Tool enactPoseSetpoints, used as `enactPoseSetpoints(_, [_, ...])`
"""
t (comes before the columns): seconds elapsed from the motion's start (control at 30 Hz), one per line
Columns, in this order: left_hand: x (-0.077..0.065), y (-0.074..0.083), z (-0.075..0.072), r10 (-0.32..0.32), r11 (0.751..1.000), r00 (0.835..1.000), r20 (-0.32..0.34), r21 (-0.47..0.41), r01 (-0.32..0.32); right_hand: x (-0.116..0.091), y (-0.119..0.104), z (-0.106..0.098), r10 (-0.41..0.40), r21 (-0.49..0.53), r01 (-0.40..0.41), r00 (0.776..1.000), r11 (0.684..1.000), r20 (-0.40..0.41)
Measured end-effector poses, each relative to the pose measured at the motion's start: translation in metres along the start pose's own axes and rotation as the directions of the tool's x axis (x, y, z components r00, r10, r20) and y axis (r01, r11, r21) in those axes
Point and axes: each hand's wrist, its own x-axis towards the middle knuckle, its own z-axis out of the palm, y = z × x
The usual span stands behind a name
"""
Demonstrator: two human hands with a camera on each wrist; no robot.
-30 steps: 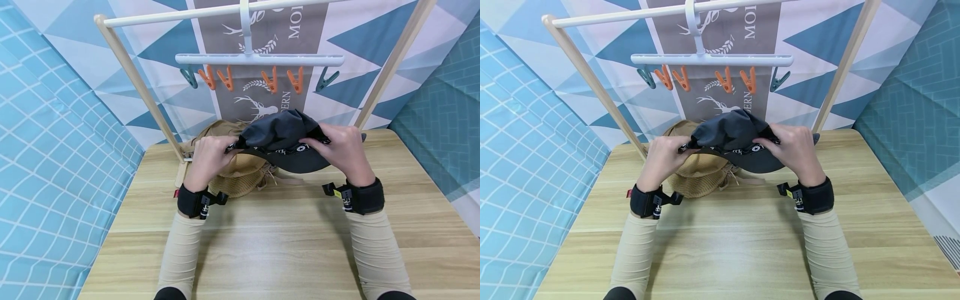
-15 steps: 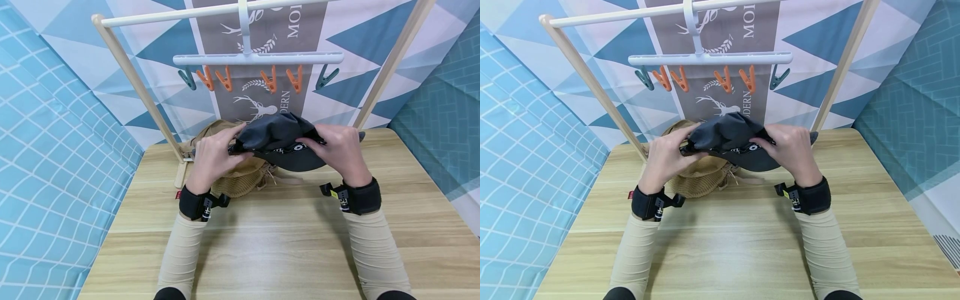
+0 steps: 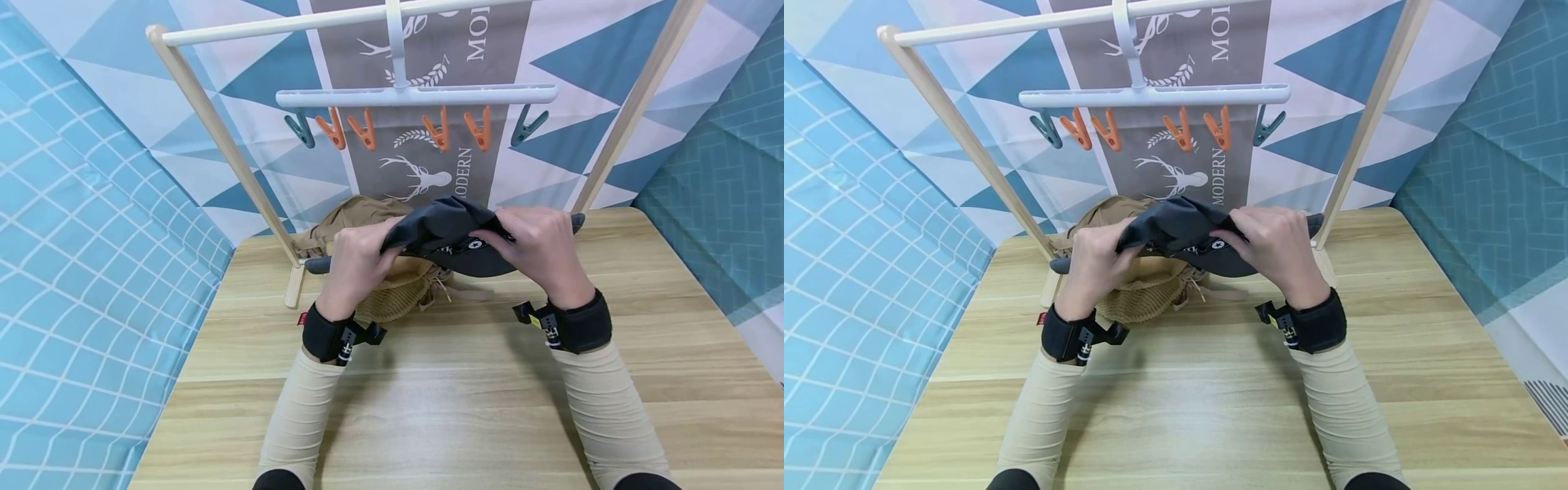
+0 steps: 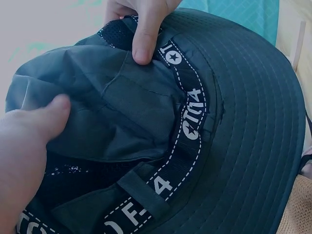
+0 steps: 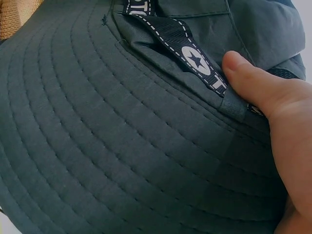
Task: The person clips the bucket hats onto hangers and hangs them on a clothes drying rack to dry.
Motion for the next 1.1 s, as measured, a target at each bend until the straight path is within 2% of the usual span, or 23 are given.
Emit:
enactPoseSetpoints(0.1, [-0.001, 0.0, 0.001, 0.003, 1.0, 1.0, -0.022, -0.001, -0.003, 0.0, -0.001, 0.0, 0.001, 0.004, -0.001, 1.0, 1.0, 0.001])
enactPoseSetpoints(0.3, [0.001, 0.001, -0.001, -0.009, 1.0, 1.0, -0.017, -0.003, 0.009, 0.0, 0.0, 0.0, 0.003, -0.002, -0.003, 1.0, 1.0, 0.008])
enactPoseSetpoints(0.47, [0.003, 0.002, -0.003, -0.008, 1.0, 0.999, -0.04, -0.03, 0.007, 0.001, -0.001, 0.0, 0.0, 0.002, 0.0, 1.0, 1.0, 0.008])
enactPoseSetpoints(0.67, [0.004, 0.001, -0.003, 0.037, 0.997, 0.996, -0.077, -0.061, -0.042, 0.001, 0.0, 0.0, 0.0, 0.001, 0.0, 1.0, 1.0, 0.011])
enactPoseSetpoints(0.77, [0.004, -0.001, -0.004, 0.043, 0.998, 0.997, -0.06, -0.052, -0.046, 0.001, 0.002, -0.002, 0.007, 0.006, -0.007, 1.0, 1.0, 0.003])
enactPoseSetpoints(1.0, [0.0, -0.008, -0.013, -0.047, 0.996, 0.998, 0.047, 0.084, 0.043, -0.002, 0.008, -0.01, 0.049, 0.006, -0.049, 0.996, 0.999, -0.075])
enactPoseSetpoints(1.1, [-0.001, -0.009, -0.012, -0.051, 0.993, 0.998, 0.042, 0.111, 0.046, -0.002, 0.009, -0.011, 0.055, 0.012, -0.054, 0.995, 0.998, -0.085])
